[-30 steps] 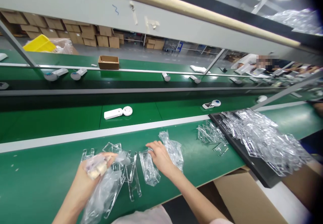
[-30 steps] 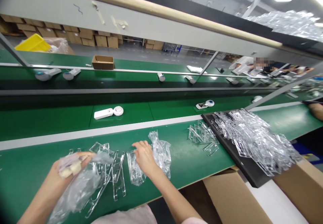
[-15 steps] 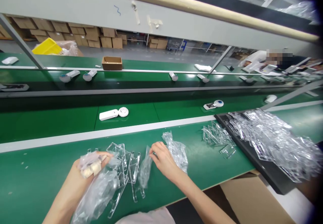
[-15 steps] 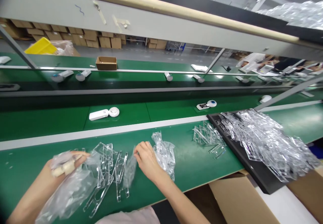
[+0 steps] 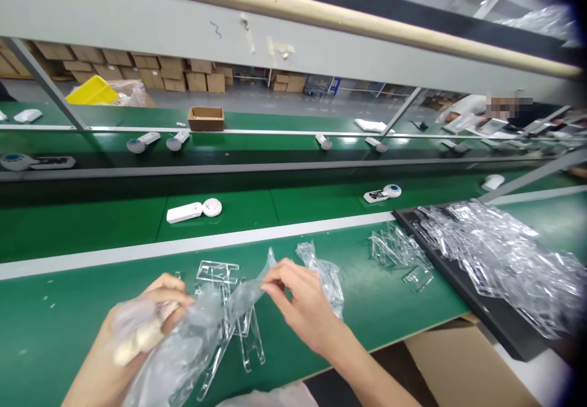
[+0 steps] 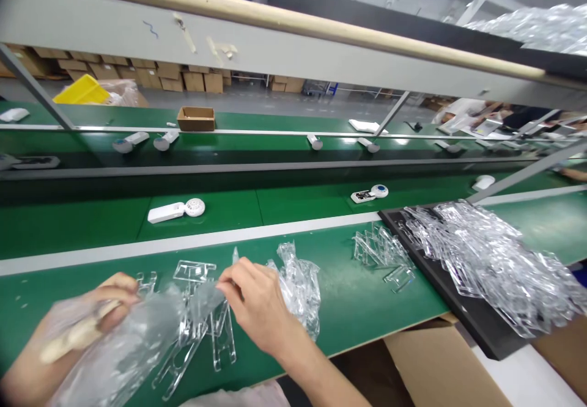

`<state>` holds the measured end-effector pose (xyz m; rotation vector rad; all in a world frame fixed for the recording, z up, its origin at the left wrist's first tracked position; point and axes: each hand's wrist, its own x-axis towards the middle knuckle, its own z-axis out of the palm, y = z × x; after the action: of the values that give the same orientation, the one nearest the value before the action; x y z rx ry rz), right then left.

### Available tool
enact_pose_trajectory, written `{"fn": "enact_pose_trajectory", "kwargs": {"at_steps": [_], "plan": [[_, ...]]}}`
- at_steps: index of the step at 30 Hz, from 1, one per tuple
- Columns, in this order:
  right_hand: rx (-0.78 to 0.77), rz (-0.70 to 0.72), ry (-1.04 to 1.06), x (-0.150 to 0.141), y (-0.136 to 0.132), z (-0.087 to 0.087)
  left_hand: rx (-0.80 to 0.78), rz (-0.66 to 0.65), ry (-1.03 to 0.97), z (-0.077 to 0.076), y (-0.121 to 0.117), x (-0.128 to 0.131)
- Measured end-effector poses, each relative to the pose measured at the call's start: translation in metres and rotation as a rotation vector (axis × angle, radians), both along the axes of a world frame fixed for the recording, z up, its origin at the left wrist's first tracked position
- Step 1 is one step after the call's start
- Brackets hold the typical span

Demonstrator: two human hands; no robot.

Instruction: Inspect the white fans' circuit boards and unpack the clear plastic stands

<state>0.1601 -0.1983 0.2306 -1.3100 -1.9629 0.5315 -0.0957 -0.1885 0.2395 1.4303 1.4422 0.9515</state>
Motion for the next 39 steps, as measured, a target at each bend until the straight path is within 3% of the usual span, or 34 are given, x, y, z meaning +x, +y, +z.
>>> {"fn": "enact_pose_trajectory", "kwargs": {"at_steps": [4,7,11,14,16,19,21,25,29,31,36,39], "plan": [[0.049,0.012,0.054,-0.011,-0.003,0.009,0.027,-0.065,0.023,-0.008,-0.002,-0.003],[0.011,0.031,0.232,-0.031,-0.009,0.014,-0.005,-0.183,0.073,-0.02,-0.001,0.003],[-0.287,0.045,0.609,-0.057,-0.014,0.003,-0.052,-0.318,0.009,-0.039,-0.001,0.024],[-0.552,0.018,0.73,-0.046,-0.011,-0.019,-0.12,-0.321,-0.044,-0.048,-0.007,0.04],[-0.545,-0.11,0.482,-0.022,-0.003,-0.039,-0.125,-0.232,-0.053,-0.05,-0.011,0.047],[-0.393,-0.412,-0.251,0.022,0.013,-0.074,-0.142,-0.078,-0.053,-0.054,-0.01,0.05],[-0.401,-0.521,-0.491,0.044,0.023,-0.097,-0.159,-0.038,-0.033,-0.06,-0.003,0.045],[-0.439,-0.509,-0.549,0.054,0.03,-0.125,-0.131,-0.02,0.041,-0.077,0.014,0.032],[-0.391,-0.415,-0.541,0.047,0.026,-0.12,-0.153,0.005,0.087,-0.091,0.019,0.028],[-0.357,-0.433,-0.551,0.05,0.029,-0.114,-0.141,0.019,0.071,-0.094,0.019,0.03],[-0.389,-0.721,-0.619,0.083,0.056,-0.12,-0.138,0.025,0.055,-0.075,0.007,0.038],[-0.446,-0.768,-0.613,0.102,0.07,-0.126,-0.125,0.081,0.017,-0.057,-0.005,0.045]]}}
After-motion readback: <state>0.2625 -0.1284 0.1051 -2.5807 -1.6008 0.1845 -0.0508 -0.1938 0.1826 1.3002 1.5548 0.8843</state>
